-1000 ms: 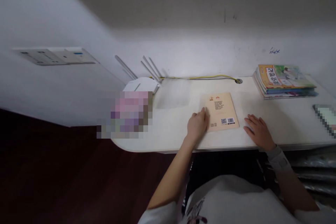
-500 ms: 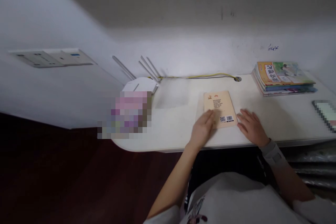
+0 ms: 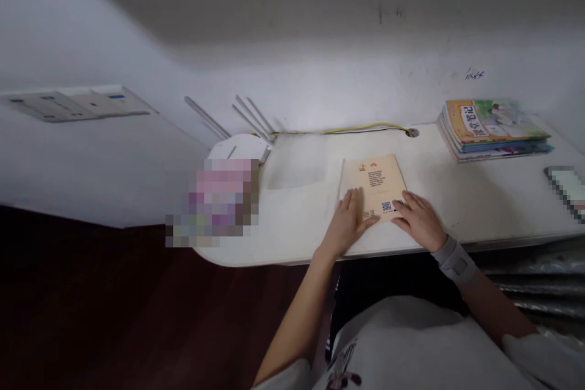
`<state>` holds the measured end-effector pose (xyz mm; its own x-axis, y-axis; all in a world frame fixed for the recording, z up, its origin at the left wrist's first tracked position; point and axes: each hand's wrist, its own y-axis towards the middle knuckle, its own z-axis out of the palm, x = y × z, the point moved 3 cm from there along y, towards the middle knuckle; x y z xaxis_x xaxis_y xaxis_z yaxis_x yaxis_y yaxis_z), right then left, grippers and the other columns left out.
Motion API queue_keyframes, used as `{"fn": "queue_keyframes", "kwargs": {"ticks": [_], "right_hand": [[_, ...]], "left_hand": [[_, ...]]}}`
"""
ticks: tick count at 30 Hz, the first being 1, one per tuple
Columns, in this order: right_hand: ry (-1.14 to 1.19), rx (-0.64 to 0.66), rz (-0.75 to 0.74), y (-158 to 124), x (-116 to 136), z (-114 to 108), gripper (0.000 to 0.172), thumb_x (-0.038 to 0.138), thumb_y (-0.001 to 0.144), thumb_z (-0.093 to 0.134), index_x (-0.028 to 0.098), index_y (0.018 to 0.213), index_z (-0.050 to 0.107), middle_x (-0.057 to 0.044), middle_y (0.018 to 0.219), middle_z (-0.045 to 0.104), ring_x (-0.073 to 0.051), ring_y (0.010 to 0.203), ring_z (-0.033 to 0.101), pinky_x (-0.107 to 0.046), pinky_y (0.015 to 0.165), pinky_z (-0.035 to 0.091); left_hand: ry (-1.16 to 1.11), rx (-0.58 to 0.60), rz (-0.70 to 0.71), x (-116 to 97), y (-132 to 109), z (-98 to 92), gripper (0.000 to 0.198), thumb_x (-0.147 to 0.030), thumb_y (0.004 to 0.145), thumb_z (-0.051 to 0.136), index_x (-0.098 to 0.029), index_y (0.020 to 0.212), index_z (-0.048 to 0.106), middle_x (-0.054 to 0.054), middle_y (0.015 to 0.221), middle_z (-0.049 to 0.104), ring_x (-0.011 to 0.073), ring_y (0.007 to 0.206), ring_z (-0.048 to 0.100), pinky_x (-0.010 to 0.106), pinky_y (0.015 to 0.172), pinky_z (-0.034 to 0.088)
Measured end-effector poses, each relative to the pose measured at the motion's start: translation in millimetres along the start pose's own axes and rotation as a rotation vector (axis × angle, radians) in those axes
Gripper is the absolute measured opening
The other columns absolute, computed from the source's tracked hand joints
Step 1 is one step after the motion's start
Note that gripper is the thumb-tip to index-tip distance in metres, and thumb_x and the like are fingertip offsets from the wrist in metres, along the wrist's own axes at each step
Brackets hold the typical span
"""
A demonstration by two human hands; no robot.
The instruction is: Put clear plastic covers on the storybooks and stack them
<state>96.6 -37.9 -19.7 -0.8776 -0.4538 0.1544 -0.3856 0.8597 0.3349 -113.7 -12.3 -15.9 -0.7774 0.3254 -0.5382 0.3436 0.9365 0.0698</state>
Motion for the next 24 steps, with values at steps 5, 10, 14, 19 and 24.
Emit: {"fn": "queue_keyframes", "kwargs": {"ticks": [5, 10, 14, 19, 24], "right_hand": [[0.047, -0.022, 0.018, 6, 6, -4, 0.037, 0.039, 0.089, 0.058, 0.019, 0.120, 0.063, -0.018, 0.131, 0.056, -0.031, 0.120, 0.053, -0.046, 0.098, 0.044], [0.089, -0.031, 0.008, 6, 3, -5, 0.036, 0.040, 0.090, 0.056, 0.020, 0.119, 0.063, -0.016, 0.129, 0.058, -0.029, 0.118, 0.054, -0.045, 0.097, 0.046], [0.073, -0.034, 0.002, 6, 4, -5, 0.039, 0.042, 0.089, 0.057, 0.016, 0.117, 0.063, -0.018, 0.129, 0.058, -0.030, 0.119, 0.054, -0.044, 0.096, 0.046], [0.058, -0.044, 0.006, 7, 7, -5, 0.038, 0.044, 0.090, 0.056, 0.018, 0.116, 0.063, -0.018, 0.127, 0.058, -0.031, 0.118, 0.054, -0.045, 0.096, 0.047], [0.072, -0.087, 0.033, 8, 11, -6, 0.030, 0.033, 0.096, 0.045, 0.019, 0.112, 0.067, -0.014, 0.118, 0.065, -0.025, 0.110, 0.060, -0.040, 0.098, 0.047]], "left_hand": [[-0.084, 0.010, -0.006, 4, -7, -3.2, 0.087, -0.056, 0.083, 0.057, -0.019, 0.151, 0.018, 0.020, 0.157, 0.024, 0.0295, 0.146, 0.018, 0.050, 0.115, 0.024], [-0.116, 0.019, -0.041, 8, -7, -4.6, 0.079, -0.053, 0.083, 0.059, -0.017, 0.148, 0.029, 0.021, 0.155, 0.027, 0.0290, 0.145, 0.022, 0.050, 0.117, 0.022], [-0.157, 0.002, -0.048, 5, -7, -7.9, 0.076, -0.052, 0.084, 0.058, -0.017, 0.147, 0.032, 0.020, 0.155, 0.028, 0.0284, 0.145, 0.024, 0.048, 0.116, 0.026], [-0.272, -0.099, -0.067, 11, -8, -4.6, 0.082, -0.053, 0.082, 0.060, -0.019, 0.149, 0.027, 0.018, 0.154, 0.033, 0.0295, 0.142, 0.032, 0.047, 0.115, 0.028], [-0.488, -0.318, -0.103, 24, -13, 1.4, 0.083, -0.060, 0.089, 0.043, -0.016, 0.152, 0.013, 0.021, 0.158, 0.018, 0.0313, 0.145, 0.024, 0.050, 0.115, 0.026]]}}
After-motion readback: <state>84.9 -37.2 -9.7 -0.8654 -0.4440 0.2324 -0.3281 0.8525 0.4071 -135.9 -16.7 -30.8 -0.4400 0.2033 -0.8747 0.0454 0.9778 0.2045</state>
